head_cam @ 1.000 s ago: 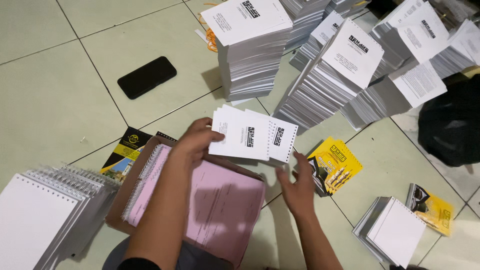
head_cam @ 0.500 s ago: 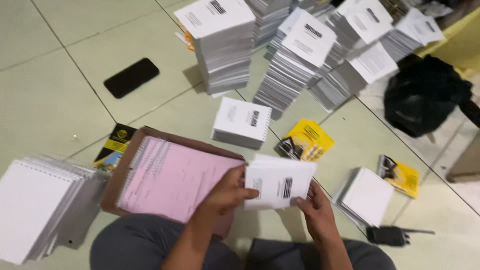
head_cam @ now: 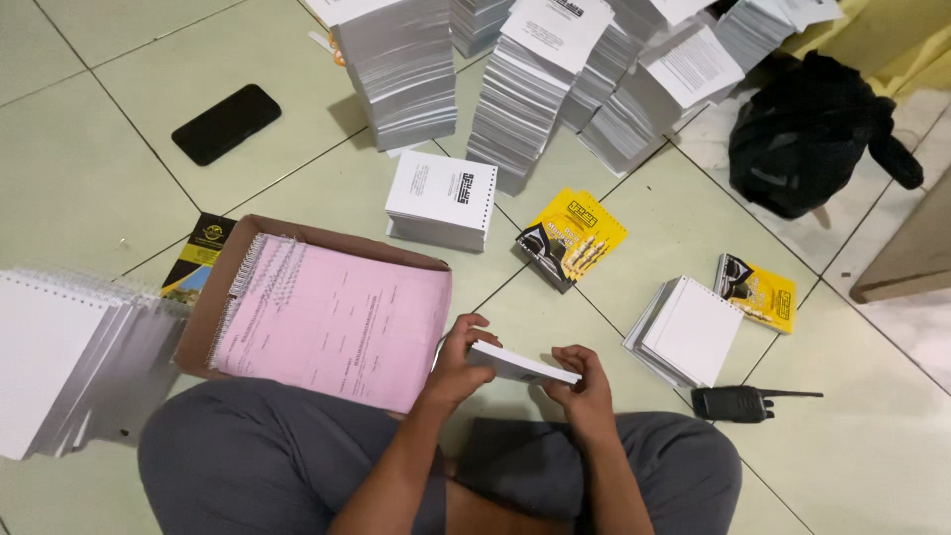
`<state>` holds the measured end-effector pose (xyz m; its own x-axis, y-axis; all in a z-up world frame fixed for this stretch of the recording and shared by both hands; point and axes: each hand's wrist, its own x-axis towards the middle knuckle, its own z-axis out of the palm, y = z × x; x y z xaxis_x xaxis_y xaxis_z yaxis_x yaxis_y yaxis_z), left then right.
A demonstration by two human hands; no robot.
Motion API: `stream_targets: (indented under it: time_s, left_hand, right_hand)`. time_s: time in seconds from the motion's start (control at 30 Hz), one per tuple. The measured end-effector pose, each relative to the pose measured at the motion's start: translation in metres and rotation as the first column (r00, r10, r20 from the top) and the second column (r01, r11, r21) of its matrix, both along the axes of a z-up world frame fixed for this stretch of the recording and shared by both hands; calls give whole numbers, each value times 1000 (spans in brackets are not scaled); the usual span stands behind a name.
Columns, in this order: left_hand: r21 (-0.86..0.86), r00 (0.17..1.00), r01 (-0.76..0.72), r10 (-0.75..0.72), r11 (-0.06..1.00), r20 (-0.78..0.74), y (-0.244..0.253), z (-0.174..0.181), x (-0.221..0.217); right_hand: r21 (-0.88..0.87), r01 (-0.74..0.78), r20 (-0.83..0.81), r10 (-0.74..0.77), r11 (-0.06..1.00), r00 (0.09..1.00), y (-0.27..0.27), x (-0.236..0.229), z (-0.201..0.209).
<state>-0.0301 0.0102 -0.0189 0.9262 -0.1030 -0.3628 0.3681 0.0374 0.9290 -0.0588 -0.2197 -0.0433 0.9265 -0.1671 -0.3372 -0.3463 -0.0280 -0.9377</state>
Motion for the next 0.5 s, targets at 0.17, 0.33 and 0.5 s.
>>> stream_targets:
  time_s: [0.17, 0.33, 0.5]
  left_hand:
    - [62, 996, -66, 69, 996, -54, -19, 1, -4]
    - [1, 953, -302, 302, 953, 2, -27, -45, -1]
    - [200, 994, -103, 110, 974, -21, -17, -27, -7]
  right_hand:
    - [-83, -29, -7, 28, 996, 1000, 18, -2, 16]
    - [32, 149, 16, -150, 988, 989, 10, -5, -23]
    - [-282, -19, 2, 20, 959, 1000, 7, -7, -36]
